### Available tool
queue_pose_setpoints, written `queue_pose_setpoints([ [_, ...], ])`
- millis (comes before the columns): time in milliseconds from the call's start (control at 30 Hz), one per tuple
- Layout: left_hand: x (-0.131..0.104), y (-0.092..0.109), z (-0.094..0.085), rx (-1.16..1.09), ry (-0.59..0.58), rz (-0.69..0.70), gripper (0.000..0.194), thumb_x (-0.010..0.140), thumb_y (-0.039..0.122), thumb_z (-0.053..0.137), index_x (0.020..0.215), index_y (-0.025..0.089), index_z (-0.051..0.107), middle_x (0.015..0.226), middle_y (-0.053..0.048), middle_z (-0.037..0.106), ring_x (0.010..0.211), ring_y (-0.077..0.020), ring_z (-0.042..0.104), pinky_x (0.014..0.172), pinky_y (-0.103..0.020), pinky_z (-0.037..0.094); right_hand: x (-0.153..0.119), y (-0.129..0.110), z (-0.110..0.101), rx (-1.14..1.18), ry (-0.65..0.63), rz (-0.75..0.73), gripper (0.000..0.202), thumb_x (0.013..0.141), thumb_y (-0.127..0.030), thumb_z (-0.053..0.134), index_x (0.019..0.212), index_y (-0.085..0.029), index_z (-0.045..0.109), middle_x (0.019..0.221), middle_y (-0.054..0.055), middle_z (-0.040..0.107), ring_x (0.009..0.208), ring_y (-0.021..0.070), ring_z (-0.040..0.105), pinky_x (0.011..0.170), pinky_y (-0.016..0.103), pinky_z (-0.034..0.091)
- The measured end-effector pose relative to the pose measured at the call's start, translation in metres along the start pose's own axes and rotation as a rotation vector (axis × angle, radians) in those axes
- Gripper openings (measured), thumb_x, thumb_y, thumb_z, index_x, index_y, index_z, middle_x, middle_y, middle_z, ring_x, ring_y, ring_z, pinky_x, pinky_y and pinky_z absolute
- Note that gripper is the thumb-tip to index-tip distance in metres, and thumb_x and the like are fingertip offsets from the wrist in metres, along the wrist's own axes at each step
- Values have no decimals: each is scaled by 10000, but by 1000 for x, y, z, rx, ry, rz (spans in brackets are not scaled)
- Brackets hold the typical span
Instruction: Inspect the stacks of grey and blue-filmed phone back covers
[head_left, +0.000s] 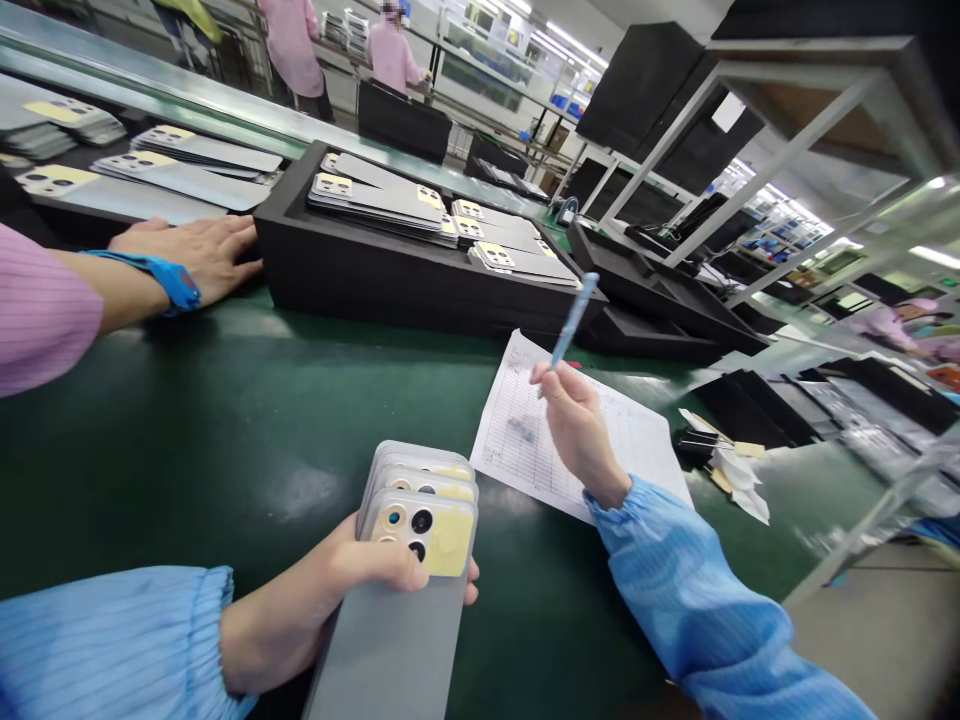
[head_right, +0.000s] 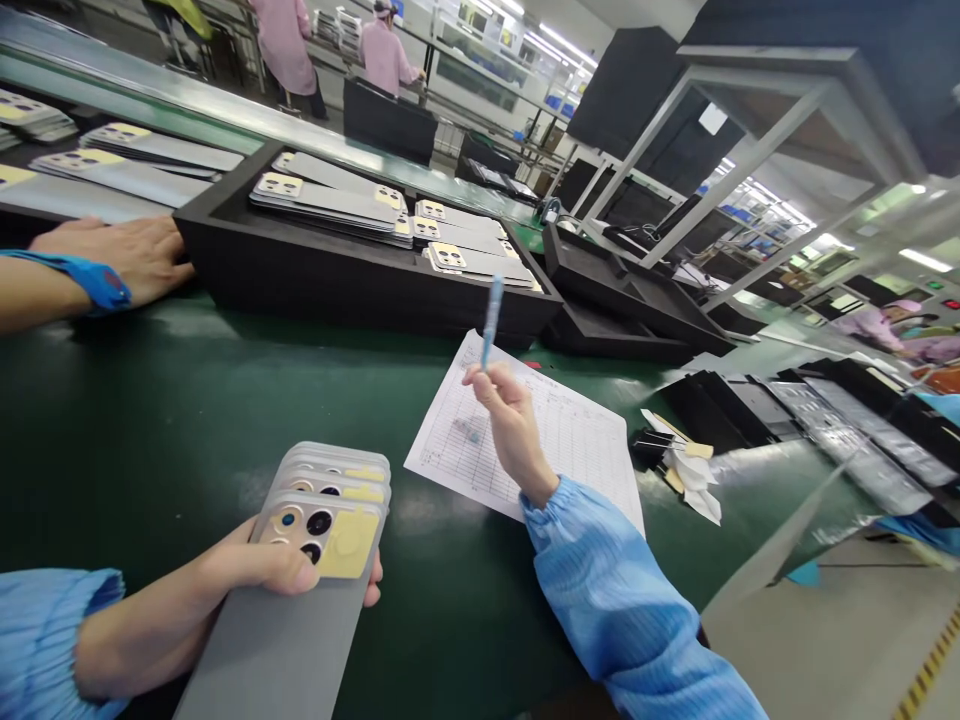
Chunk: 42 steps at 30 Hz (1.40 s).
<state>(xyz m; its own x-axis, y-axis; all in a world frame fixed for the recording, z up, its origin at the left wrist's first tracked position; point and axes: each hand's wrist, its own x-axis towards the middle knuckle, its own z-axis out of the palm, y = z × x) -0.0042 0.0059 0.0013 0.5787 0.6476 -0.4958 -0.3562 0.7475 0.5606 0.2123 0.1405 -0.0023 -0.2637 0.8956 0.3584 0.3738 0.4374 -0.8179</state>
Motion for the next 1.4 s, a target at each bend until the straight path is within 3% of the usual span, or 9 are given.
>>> queue_pose_setpoints([
  [133,-1,2,1,28,6,-30,284,593,173,583,863,133,661,868,-81,705,932,-264,602,823,-357,449,-16,-4,-33,-184,117,25,155,857,-337,436,818,-221,531,736,4,514,651,138,500,635,284,436],
  [233,-1,3,2,47,10,-21,276,591,169,577,851,142,664,870,-77,706,922,-269,607,826,-372,446,-41,-4,-50,-366,123,64,105,831,-314,492,838,-214,521,839,33,580,760,185,566,748,367,440],
  [367,-1,2,1,34,22,-32,325,580,186,600,895,146,665,895,-84,704,950,-276,594,838,-373,436,-77,5,-51,-551,-17,121,182,811,-295,507,965,-203,478,1136,136,563,1050,310,521,876,505,376],
  [467,0,1,-1,-4,32,-39,408,564,190,624,970,160,650,913,-76,702,955,-282,592,842,-379,434,-96,11,-50,-599,-140,110,236,826,-282,479,1048,-214,437,1282,134,467,1196,299,410,953,496,338],
  [633,-1,2,0,-62,23,-22,459,580,197,618,1038,172,621,908,-75,701,925,-276,599,790,-364,451,-114,11,-67,-582,-311,55,232,825,-268,493,1054,-251,457,1302,66,470,1254,236,345,1010,419,327],
  [867,-6,0,2,-59,24,-12,344,676,239,558,1001,135,604,925,-94,682,864,-237,595,755,-338,456,-119,8,-94,-440,-435,68,276,789,-307,568,1044,-261,473,1255,68,513,1230,255,375,991,446,345],
  [1133,-2,-2,1,-72,68,-36,395,683,231,566,1071,163,580,976,-90,672,972,-280,565,826,-396,425,-79,-5,-88,-239,-232,116,389,900,-473,232,1094,-240,474,1057,76,549,957,219,567,851,396,445],
  [1267,-2,-2,1,-64,53,-76,321,666,262,583,963,150,630,942,-88,683,891,-253,590,768,-361,454,-84,-18,-79,-297,-161,55,215,904,-328,350,897,-219,534,796,32,525,740,167,545,695,314,450],
  [1400,-2,-1,0,-69,61,-70,367,654,261,600,1008,168,622,959,-80,684,936,-259,583,806,-363,443,-113,-42,-55,-360,-400,-29,81,831,-127,473,847,-201,498,762,22,504,670,134,511,585,247,432],
])
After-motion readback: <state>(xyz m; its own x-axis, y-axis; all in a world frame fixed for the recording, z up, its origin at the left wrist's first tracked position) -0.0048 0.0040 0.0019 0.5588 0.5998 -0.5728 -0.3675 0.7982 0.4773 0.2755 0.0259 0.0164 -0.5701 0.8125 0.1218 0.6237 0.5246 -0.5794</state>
